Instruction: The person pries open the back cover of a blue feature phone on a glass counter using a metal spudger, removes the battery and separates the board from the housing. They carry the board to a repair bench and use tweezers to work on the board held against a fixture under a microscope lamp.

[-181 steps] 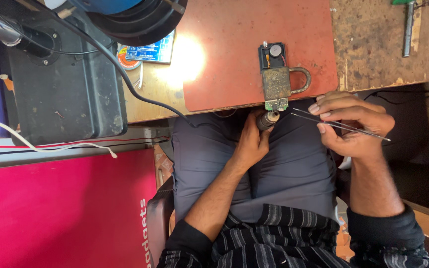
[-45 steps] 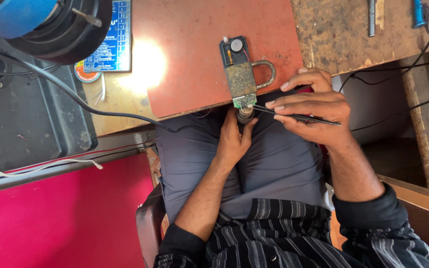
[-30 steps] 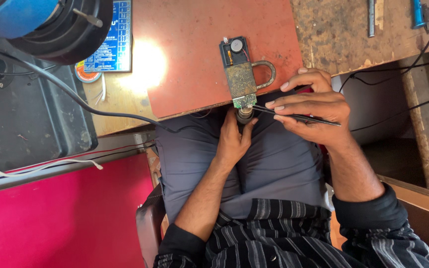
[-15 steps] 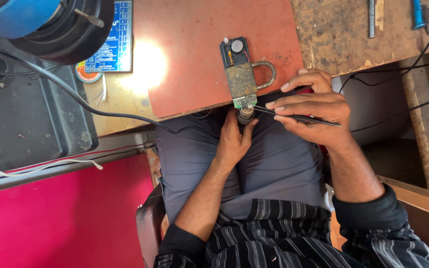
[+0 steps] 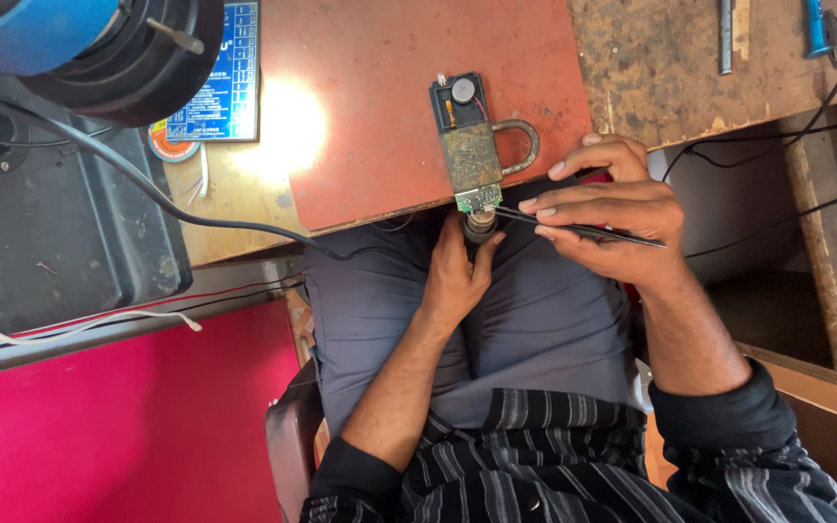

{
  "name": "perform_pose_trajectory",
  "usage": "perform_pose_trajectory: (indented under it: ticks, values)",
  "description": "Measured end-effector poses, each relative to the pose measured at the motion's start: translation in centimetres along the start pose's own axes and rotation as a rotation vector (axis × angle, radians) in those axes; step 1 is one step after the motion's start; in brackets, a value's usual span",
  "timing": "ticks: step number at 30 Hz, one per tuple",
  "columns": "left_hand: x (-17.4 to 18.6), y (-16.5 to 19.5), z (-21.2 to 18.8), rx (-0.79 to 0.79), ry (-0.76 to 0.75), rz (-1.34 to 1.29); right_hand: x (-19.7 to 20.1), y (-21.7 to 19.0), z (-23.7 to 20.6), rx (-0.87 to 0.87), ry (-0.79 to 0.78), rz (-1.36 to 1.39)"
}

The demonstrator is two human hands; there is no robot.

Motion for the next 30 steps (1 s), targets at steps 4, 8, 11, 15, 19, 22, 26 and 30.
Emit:
perform_pose_trajectory:
  ticks: [4, 8, 11, 15, 19, 22, 26, 30]
  values:
    - [-0.13, -0.03, -0.01, -0.03, -0.012, 0.012, 0.0, -0.06, 0.07, -0.007, 0.0, 0.005]
    - [-0.14, 0.0, 0.04, -0.031, -0.01, 0.004, 0.01, -0.11, 0.13, -0.001, -0.003, -0.006]
    - [-0.05, 0.0, 0.06, -0.003, -0.014, -0.006, 0.01, -0.16, 0.15, -0.004, -0.002, -0.011]
    - [-0.02, 0.09, 0.17, -0.006, -0.009, -0.009, 0.05, -0.24, 0.15, -0.009, -0.003, -0.006]
    - [-0.02, 0.2, 0.24, -0.02, -0.008, -0.011, 0.05, -0.22, 0.09, -0.011, -0.005, -0.009]
    - [0.02, 0.25, 0.24, -0.009, -0.016, -0.022, 0.05, -0.1, 0.01, -0.01, -0.004, -0.015]
    - [0.09, 0.3, 0.21, 0.002, -0.01, -0.023, 0.0, 0.1, -0.06, -0.012, -0.008, -0.008]
    - [0.05, 0.21, 0.19, 0.005, -0.013, -0.016, 0.01, 0.11, -0.09, -0.005, -0.008, -0.007]
Point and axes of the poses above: each hand's wrist, its own z-axis towards the middle knuckle, its own x-axis out of the back of the hand, y = z × x, the point moved 3 cm from there along z, towards the middle knuckle, and after that the axes turned 6 degrees about -x, right-handed, at the moved point
